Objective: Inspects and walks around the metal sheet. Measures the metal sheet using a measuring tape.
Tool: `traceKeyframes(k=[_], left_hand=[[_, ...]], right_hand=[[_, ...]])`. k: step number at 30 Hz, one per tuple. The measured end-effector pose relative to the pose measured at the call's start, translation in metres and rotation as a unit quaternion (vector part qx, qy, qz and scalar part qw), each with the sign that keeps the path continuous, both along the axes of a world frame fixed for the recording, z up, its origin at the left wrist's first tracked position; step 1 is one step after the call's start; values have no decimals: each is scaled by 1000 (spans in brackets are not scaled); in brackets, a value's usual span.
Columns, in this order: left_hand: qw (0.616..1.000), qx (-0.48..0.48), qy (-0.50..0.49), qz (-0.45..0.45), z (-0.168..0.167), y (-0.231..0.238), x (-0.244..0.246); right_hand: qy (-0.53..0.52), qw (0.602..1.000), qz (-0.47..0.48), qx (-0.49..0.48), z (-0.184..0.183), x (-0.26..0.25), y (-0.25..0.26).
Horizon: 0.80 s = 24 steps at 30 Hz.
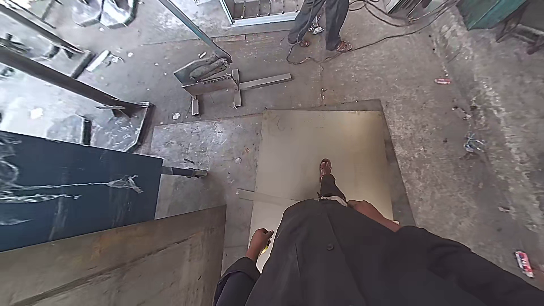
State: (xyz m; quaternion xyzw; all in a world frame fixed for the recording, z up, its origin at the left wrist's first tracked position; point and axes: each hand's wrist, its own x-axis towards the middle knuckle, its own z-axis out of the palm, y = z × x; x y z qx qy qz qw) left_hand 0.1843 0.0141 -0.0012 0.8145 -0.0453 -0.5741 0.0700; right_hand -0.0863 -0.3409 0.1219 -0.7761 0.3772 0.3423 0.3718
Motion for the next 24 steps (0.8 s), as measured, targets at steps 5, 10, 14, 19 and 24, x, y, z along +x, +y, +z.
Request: traceKeyframes(k=[5, 10, 14, 19, 24], left_hand=[[994, 14, -10, 112, -47, -9, -10], [987, 32, 11, 158, 1, -113, -7], [988, -29, -11, 153, 52, -228, 15], [989, -107, -18, 96, 72, -318, 35], [981, -134, -12, 138, 64, -325, 43]], right_hand=[[64, 986, 142, -68, -23, 78, -98], [9, 964, 249, -97, -41, 150, -190], [-23, 953, 289, -85, -48, 196, -256], [-14, 962, 264, -76, -64, 215, -339], [64, 986, 119, -101, -57, 205, -382]])
